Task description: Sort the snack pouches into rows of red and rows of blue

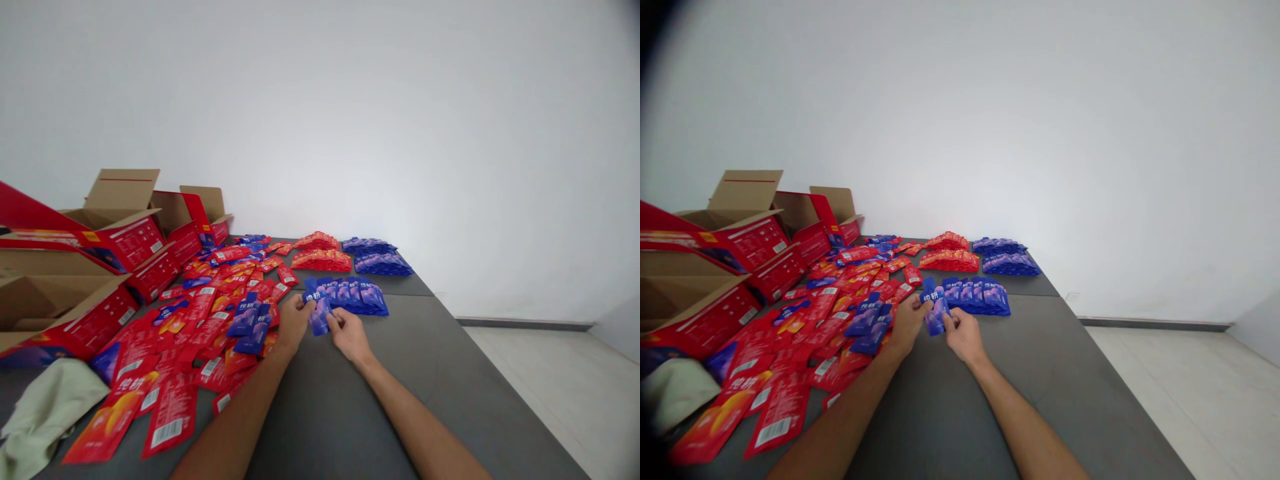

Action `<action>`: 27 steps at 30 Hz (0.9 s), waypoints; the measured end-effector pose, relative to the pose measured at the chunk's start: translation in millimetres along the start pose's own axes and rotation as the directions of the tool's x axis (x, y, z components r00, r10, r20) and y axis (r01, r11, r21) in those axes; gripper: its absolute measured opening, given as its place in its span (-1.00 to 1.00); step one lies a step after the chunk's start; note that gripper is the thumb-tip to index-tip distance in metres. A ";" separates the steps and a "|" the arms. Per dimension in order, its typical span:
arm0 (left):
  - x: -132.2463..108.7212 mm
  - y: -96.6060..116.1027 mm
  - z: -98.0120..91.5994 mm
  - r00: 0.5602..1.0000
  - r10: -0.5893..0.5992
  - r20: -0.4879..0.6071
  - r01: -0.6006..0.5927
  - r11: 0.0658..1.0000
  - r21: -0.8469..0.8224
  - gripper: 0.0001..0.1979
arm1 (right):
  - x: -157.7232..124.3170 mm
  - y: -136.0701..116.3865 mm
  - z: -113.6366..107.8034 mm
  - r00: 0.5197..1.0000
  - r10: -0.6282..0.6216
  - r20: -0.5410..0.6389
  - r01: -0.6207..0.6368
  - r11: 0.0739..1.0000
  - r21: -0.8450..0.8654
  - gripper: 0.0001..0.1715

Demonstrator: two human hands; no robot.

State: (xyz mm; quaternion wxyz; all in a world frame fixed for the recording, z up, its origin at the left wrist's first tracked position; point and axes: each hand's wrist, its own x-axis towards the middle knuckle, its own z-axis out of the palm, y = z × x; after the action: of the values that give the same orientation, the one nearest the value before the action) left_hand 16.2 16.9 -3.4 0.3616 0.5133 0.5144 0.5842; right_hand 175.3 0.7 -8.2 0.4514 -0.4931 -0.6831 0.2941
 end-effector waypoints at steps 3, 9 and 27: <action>-4.9 0.8 5.7 0.989 -0.089 0.116 0.099 0.992 -0.077 -0.76 | 5.3 6.3 -2.3 0.994 0.023 -0.104 -0.025 0.999 -0.025 -0.59; -10.5 -6.0 29.6 0.960 -0.140 0.244 0.182 0.970 -0.159 -0.74 | 13.1 16.0 -14.0 0.979 0.044 -0.199 -0.051 0.998 -0.032 -0.56; 50.9 3.8 135.1 0.950 -0.293 0.111 0.291 0.956 0.033 -0.57 | 38.7 72.0 -75.8 0.953 0.023 -0.301 -0.184 0.836 -0.517 -0.41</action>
State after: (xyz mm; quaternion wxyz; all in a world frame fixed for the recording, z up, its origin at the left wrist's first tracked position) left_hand 137.1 95.5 4.4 0.4687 0.4670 0.5680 0.4896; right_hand 269.3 58.2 -24.7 0.3704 -0.6735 -0.6384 0.0407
